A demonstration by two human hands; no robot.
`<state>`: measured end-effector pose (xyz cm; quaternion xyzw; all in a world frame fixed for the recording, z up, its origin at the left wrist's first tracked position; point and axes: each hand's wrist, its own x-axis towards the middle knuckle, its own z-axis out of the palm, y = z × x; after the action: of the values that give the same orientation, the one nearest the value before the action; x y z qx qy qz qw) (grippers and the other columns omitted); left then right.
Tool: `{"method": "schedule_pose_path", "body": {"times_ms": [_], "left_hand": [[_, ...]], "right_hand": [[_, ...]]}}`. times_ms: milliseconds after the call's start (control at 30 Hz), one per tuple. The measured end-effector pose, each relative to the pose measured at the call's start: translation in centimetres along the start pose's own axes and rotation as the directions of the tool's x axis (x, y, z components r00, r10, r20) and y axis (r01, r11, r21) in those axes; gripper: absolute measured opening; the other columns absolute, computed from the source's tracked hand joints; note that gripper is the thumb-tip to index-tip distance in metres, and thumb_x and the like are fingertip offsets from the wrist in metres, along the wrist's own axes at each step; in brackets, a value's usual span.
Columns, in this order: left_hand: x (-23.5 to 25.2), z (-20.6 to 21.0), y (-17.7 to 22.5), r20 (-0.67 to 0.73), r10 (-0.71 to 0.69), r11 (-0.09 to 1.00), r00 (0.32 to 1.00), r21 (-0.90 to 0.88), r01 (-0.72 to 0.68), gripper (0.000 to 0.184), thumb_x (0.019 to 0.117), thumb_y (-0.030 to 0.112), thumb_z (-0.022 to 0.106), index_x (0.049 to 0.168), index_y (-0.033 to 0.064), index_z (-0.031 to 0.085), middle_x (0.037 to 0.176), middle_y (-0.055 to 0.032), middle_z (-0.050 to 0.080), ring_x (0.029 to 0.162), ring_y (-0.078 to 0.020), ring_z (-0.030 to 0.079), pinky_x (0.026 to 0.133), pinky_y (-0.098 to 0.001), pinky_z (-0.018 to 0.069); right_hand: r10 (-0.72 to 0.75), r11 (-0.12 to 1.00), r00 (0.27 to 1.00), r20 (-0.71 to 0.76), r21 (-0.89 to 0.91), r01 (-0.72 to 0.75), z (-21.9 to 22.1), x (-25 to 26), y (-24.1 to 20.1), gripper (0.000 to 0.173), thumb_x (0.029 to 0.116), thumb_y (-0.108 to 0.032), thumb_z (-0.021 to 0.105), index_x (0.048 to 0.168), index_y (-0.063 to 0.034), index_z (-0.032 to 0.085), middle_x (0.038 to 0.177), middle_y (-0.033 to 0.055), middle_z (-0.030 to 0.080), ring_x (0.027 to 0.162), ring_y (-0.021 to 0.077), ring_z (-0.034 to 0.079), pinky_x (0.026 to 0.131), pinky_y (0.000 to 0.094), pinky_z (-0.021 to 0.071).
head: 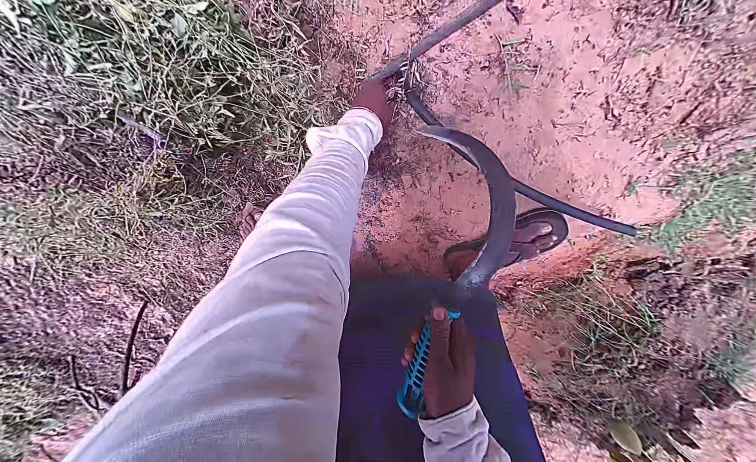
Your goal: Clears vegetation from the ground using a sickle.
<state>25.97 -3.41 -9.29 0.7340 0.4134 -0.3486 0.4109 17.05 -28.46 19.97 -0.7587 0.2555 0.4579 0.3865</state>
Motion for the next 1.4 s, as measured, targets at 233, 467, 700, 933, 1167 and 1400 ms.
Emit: {"method": "schedule_pose_path", "body": {"times_ms": [233,467,700,933,1167,1400], "left_hand": [[-1.0,-1.0,-0.4,0.094,-0.09,0.995,0.991,0.049,0.086,0.05,0.1048,0.021,0.059,0.142,-0.0108,0.051,0.148,-0.0317,0.051,0.142,-0.0439,0.048,0.118,-0.0581,0.0376],[-3.2,-6.0,-5.7,0.12,-0.323,0.937,0.939,0.179,0.3,0.048,0.111,0.016,0.044,0.149,-0.0135,0.041,0.158,-0.0351,0.037,0.153,-0.0471,0.031,0.124,-0.059,0.024],[-7.1,-11.2,-15.7,-0.068,-0.284,0.92,0.956,0.263,0.292,0.049,0.1099,0.028,0.048,0.143,-0.0075,0.052,0.15,-0.0351,0.047,0.146,-0.0518,0.039,0.118,-0.0685,0.0273],[-18.2,-24.1,-27.4,-0.265,-0.662,0.642,0.701,0.282,0.713,0.049,0.1081,0.016,0.054,0.142,-0.0178,0.046,0.153,-0.0392,0.041,0.15,-0.05,0.033,0.123,-0.0591,0.0228],[-18.7,-20.3,-27.0,-0.352,-0.243,0.816,0.904,0.431,0.387,0.061,0.0989,0.009,0.063,0.154,-0.0053,0.04,0.151,-0.0377,0.045,0.141,-0.0593,0.04,0.115,-0.0782,0.0213],[-13.7,-11.0,-19.0,-0.31,-0.116,0.98,0.944,0.118,0.159,0.067,0.1071,0.018,0.053,0.166,0.0106,0.021,0.167,-0.0316,0.022,0.156,-0.0503,0.019,0.122,-0.0723,0.0117]], "right_hand": [[0.018,0.998,1.0,-0.013,-0.054,-0.019,1.4,0.2,0.2,0.026,0.1096,-0.022,0.036,0.107,-0.0004,0.05,0.062,-0.0083,0.055,0.046,0.0009,0.057,0.047,0.0198,0.0557],[-0.176,0.898,0.984,0.004,-0.41,0.163,0.4,4.4,1.3,0.041,0.1069,-0.026,0.046,0.12,0.0128,0.053,0.065,0.0,0.057,0.05,0.0059,0.059,0.051,0.0249,0.0541],[-0.234,0.775,0.968,0.093,-0.583,0.244,1.1,7.2,1.9,0.047,0.1065,-0.03,0.051,0.12,0.0142,0.058,0.071,0.0121,0.064,0.054,0.0197,0.064,0.054,0.0381,0.0557],[-0.155,0.804,0.981,0.118,-0.561,0.195,2.9,5.9,0.8,0.049,0.1072,-0.031,0.05,0.124,0.0145,0.055,0.073,0.0116,0.063,0.055,0.0164,0.062,0.055,0.0355,0.0554],[-0.186,0.833,0.974,0.132,-0.504,0.228,4.4,5.4,-0.7,0.047,0.1082,-0.031,0.047,0.122,0.0139,0.055,0.071,0.0062,0.06,0.053,0.0102,0.061,0.052,0.0294,0.055],[-0.227,0.84,0.966,0.124,-0.477,0.259,4.5,5.4,-1.3,0.044,0.1079,-0.03,0.045,0.117,0.0122,0.055,0.067,0.0007,0.058,0.049,0.0042,0.057,0.049,0.0238,0.0525]]}}
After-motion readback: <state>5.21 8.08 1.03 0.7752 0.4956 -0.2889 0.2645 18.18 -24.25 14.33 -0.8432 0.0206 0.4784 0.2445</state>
